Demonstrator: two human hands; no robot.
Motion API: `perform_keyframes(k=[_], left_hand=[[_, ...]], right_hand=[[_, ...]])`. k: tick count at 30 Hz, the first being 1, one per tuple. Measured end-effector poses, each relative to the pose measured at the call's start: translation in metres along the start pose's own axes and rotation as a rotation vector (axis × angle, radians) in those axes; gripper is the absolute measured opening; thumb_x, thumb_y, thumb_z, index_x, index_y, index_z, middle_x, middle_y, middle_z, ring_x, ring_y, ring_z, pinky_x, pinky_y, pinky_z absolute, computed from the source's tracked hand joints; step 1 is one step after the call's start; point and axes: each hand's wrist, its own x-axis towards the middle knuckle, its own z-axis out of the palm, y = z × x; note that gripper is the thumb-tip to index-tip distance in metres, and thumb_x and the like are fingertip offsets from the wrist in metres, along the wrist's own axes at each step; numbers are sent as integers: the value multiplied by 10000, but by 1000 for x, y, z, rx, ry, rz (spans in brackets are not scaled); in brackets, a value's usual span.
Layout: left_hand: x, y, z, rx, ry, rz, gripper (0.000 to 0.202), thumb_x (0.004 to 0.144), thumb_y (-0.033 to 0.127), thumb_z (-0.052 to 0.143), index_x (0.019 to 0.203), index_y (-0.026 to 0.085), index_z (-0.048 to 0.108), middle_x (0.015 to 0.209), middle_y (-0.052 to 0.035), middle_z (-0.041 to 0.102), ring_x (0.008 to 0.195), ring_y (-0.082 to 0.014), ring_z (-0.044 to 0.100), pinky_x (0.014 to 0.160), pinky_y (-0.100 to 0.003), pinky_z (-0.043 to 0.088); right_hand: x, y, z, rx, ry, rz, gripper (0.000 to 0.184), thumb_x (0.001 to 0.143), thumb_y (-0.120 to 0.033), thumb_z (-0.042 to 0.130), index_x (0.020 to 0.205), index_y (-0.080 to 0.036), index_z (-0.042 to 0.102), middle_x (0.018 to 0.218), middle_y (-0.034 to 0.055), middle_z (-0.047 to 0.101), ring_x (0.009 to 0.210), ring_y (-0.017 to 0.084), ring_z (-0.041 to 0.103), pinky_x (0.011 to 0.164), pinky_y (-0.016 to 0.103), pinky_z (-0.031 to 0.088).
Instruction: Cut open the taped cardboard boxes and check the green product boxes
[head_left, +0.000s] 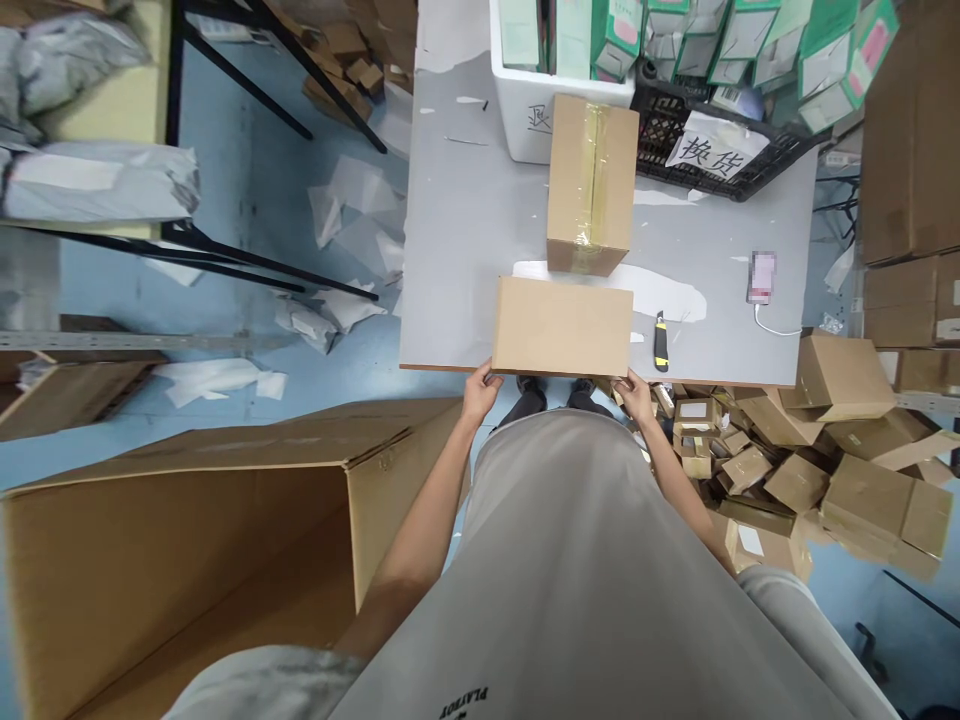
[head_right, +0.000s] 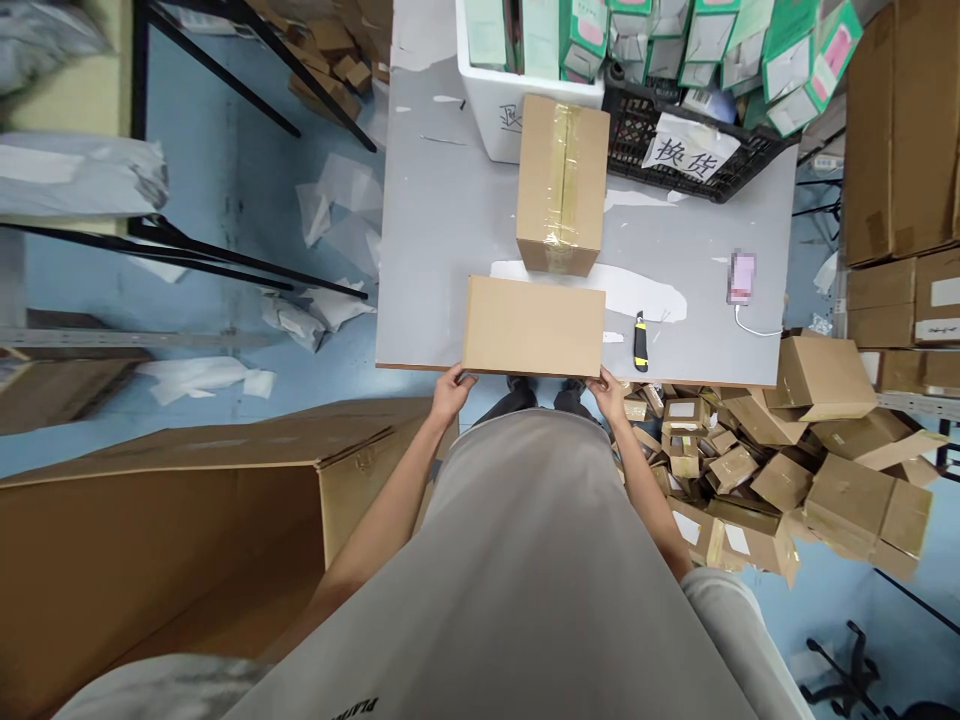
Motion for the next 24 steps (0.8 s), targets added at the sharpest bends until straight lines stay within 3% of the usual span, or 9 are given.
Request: perform_keyframes(k=[4,7,10,13,19,24], left_hand=[[-7,14,-5,9,63,35,396,856,277,794,1240,202,855,1457,-112,797,1502,-376,659,1290,-560,544],[-15,37,-13,15,123,150,422,911,421,836,1257,180,863,1388,-124,823,1359,-351,746,1245,-524,582],[-18,64,-17,45,163,286,492,961,560,817,1270,182,873,1304,-115,842,1260,-309,771,1182,-463,614],[-11,81,-15,67,194,325,526,976,625,796,1256,188,884,1207,-101,854,1199,-293,772,1140,-431,622],[23,76,-1,43,222,230,520,937,596,836,1198,149,881,1225,-139,855,1134,-310,802,1096,-455,636],[43,64,3,-25,199,215,560,1026,624,721,1309,155,835,1346,-155,831,1254,-301,781,1123,-430,625]], right_hand=[[-8,-16,-2,-14,35,-59,717,840,-664,801,1372,-182,800,1459,158,779,1418,376,683,1293,551,521],[-13,-35,-8,-35,91,-137,741,908,-684,781,1477,-210,773,1533,152,708,1470,353,635,1297,513,520],[-11,-53,-14,-72,178,-199,759,957,-709,758,1559,-248,738,1476,144,685,1450,331,634,1273,487,540],[1,-64,-16,-129,198,-226,744,989,-734,720,1561,-259,744,1405,135,682,1366,307,667,1224,465,572],[38,-59,-9,-184,213,-200,824,974,-790,678,1557,-211,741,1409,170,711,1356,338,661,1219,510,565],[56,-52,-9,-145,196,-180,851,976,-784,657,1566,-174,713,1544,215,695,1449,375,641,1248,550,546]])
